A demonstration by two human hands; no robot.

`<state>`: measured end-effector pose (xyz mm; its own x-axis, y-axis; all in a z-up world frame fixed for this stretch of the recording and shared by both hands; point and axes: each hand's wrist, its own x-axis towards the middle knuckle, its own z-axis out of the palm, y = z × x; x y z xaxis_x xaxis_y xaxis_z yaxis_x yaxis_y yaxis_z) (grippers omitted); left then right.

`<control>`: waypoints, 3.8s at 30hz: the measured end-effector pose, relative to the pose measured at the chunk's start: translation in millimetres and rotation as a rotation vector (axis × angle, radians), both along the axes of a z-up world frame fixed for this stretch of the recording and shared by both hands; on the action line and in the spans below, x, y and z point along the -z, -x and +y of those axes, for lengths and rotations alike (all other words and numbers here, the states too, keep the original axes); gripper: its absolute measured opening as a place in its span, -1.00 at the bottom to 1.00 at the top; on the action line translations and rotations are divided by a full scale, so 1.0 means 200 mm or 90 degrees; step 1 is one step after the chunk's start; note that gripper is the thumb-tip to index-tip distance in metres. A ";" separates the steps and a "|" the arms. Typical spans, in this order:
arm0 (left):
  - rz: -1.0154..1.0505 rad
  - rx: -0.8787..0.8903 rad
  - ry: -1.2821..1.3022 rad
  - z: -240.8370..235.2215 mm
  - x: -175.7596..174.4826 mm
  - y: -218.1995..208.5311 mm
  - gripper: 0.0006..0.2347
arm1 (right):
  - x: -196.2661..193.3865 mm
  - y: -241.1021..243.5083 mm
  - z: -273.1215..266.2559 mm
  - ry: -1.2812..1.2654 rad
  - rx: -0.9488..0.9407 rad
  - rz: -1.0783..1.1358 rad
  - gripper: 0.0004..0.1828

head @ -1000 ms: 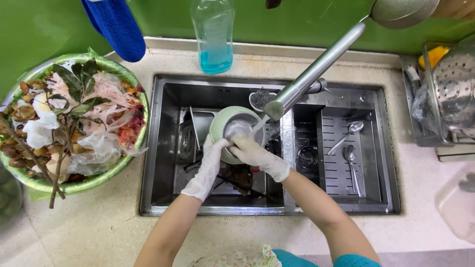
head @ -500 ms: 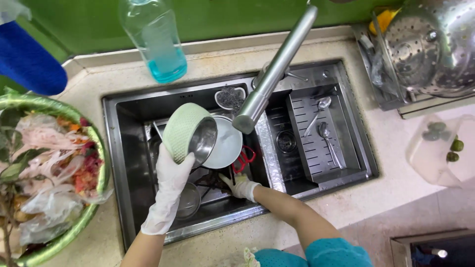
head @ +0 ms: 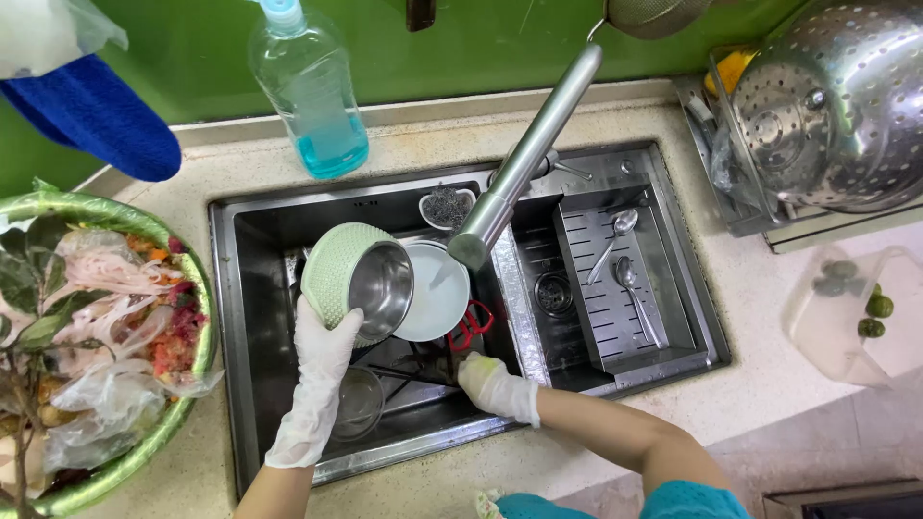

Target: Washing various bowls, containers, and utensils in a kitchen sink.

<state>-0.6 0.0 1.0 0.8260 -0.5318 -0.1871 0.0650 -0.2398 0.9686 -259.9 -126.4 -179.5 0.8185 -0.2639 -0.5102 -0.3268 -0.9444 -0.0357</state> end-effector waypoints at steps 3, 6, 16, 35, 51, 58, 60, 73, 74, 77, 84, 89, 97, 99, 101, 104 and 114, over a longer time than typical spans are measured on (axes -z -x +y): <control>0.009 -0.011 0.007 0.02 0.00 0.02 -0.46 | -0.42 -0.04 -0.08 -0.064 0.059 -0.088 -0.81; 0.023 -0.019 0.033 0.04 0.03 0.02 -0.46 | -0.65 -0.04 -0.14 -0.116 0.104 -0.176 -0.82; 0.146 -0.023 0.108 0.03 0.21 0.02 -0.52 | -1.42 0.02 -0.35 -0.423 0.308 -0.309 -0.65; 0.482 -0.090 0.217 -0.08 0.42 0.29 -0.54 | -0.80 -0.54 -0.09 -0.169 -0.183 -0.585 -0.33; 0.342 -0.145 0.154 -0.04 0.25 0.24 -0.59 | -0.68 -0.56 -0.19 -0.282 0.009 -0.516 -0.55; 0.409 -0.086 0.143 -0.08 0.28 0.25 -0.59 | -0.60 -0.55 -0.22 -0.300 0.014 -0.585 -0.63; 0.421 -0.083 0.141 -0.04 0.24 0.22 -0.58 | -0.69 -0.53 -0.23 -0.364 -0.091 -0.569 -0.60; 0.395 -0.013 0.163 -0.02 0.32 0.31 -0.56 | -0.70 -0.45 -0.28 -0.211 -0.089 -0.292 -0.77; 0.392 -0.007 0.165 -0.05 0.31 0.30 -0.56 | -0.72 -0.48 -0.27 -0.206 -0.087 -0.296 -0.77; 0.410 -0.015 0.165 -0.10 0.26 0.24 -0.55 | -0.83 -0.53 -0.22 -0.138 -0.012 -0.544 -0.73; -0.174 0.143 -0.112 -0.01 -0.17 0.13 -0.53 | -1.13 -0.45 -0.23 -0.193 -0.014 -0.186 -0.61; -0.447 0.181 -0.300 -0.16 -0.27 0.14 -0.50 | -1.21 -0.54 -0.31 -0.551 0.355 -0.530 -0.72; -0.110 0.253 -0.371 -0.39 -0.31 0.19 -0.27 | -1.10 -0.69 -0.38 -0.991 0.645 -0.514 -0.88; -0.034 0.245 -0.318 -0.41 -0.15 0.19 -0.31 | -1.14 -0.68 -0.39 -0.899 0.651 -0.469 -0.84; 0.043 0.237 -0.267 -0.40 -0.01 0.19 -0.34 | -1.15 -0.66 -0.38 -0.810 0.657 -0.421 -0.78; 0.294 0.227 -0.063 -0.34 0.29 0.19 -0.45 | -1.10 -0.61 -0.40 -0.760 0.562 -0.394 -0.66; -0.012 0.260 0.013 -0.23 -0.06 0.18 -0.29 | -1.16 -0.59 -0.44 -0.906 0.504 -0.389 -0.76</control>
